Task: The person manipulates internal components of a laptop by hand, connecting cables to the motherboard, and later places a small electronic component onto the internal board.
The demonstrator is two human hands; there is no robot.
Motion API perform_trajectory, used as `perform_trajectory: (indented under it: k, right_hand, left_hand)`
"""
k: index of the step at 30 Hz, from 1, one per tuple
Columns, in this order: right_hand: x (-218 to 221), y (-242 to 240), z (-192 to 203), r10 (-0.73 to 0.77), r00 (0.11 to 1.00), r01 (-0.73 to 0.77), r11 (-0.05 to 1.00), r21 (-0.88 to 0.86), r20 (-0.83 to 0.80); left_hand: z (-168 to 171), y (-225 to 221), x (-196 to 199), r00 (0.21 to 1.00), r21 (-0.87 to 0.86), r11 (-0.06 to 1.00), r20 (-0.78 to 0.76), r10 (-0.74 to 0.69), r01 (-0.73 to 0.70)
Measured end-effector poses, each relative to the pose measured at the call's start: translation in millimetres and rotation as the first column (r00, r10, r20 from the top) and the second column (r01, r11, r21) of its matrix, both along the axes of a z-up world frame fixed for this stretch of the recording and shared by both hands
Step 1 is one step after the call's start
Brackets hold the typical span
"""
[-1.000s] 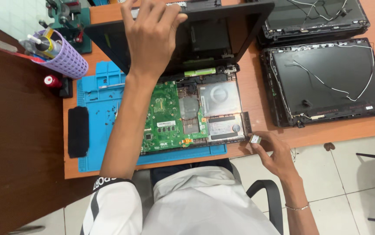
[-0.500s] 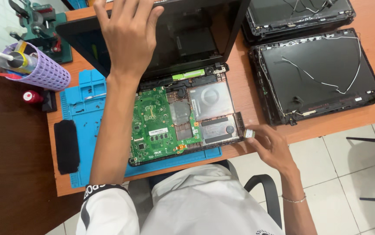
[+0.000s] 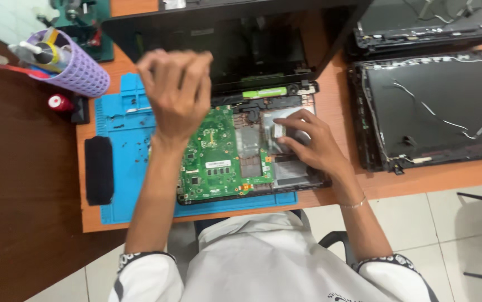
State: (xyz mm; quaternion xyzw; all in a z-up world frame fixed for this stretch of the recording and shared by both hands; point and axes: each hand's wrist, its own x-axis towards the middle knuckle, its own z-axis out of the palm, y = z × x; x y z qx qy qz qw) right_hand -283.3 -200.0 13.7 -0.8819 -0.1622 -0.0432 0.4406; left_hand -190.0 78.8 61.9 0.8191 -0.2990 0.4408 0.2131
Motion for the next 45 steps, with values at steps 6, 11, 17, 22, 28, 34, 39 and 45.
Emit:
perform_trajectory:
  k: [6, 11, 17, 22, 28, 34, 39, 45]
  right_hand:
    - [47.1, 29.0, -1.7, 0.174, 0.984, -0.171, 0.982, -0.08, 0.029]
    - [66.0, 35.9, -10.5, 0.255, 0.967, -0.249, 0.955, -0.158, 0.017]
    - [77.8, 41.6, -23.4, 0.307, 0.951, -0.298, 0.94, -0.168, 0.029]
    - [74.6, 46.9, -27.9, 0.337, 0.94, -0.324, 0.932, -0.165, 0.059]
    - [74.7, 41.3, -37.2, 0.311, 0.948, -0.317, 0.935, -0.159, -0.062]
    - [74.9, 38.0, -31.0, 0.28, 0.946, -0.302, 0.945, -0.128, -0.163]
    - [74.7, 36.7, -32.8, 0.301, 0.946, -0.315, 0.941, -0.123, -0.119]
    - [73.6, 37.4, -38.3, 0.3, 0.952, -0.304, 0.949, -0.08, -0.057]
  left_hand:
    - [-47.2, 7.4, -19.2, 0.968, -0.142, 0.99, -0.249, -0.026, -0.01]
    - [-78.4, 14.3, -19.9, 0.894, -0.213, 0.976, -0.444, -0.054, -0.047]
    - [-93.8, 11.8, -19.3, 0.859, -0.2, 0.98, -0.499, -0.115, 0.015]
    - [-99.0, 13.7, -19.1, 0.849, -0.19, 0.982, -0.516, -0.117, 0.02]
    - [-100.0, 12.9, -19.8, 0.845, -0.171, 0.985, -0.524, -0.109, 0.021]
    - [-102.7, 13.0, -19.5, 0.845, -0.175, 0.984, -0.524, -0.107, 0.017]
    - [-104.5, 13.8, -20.8, 0.839, -0.17, 0.985, -0.534, -0.1, 0.009]
    - [-103.9, 13.9, -19.9, 0.836, -0.171, 0.985, -0.54, -0.099, 0.006]
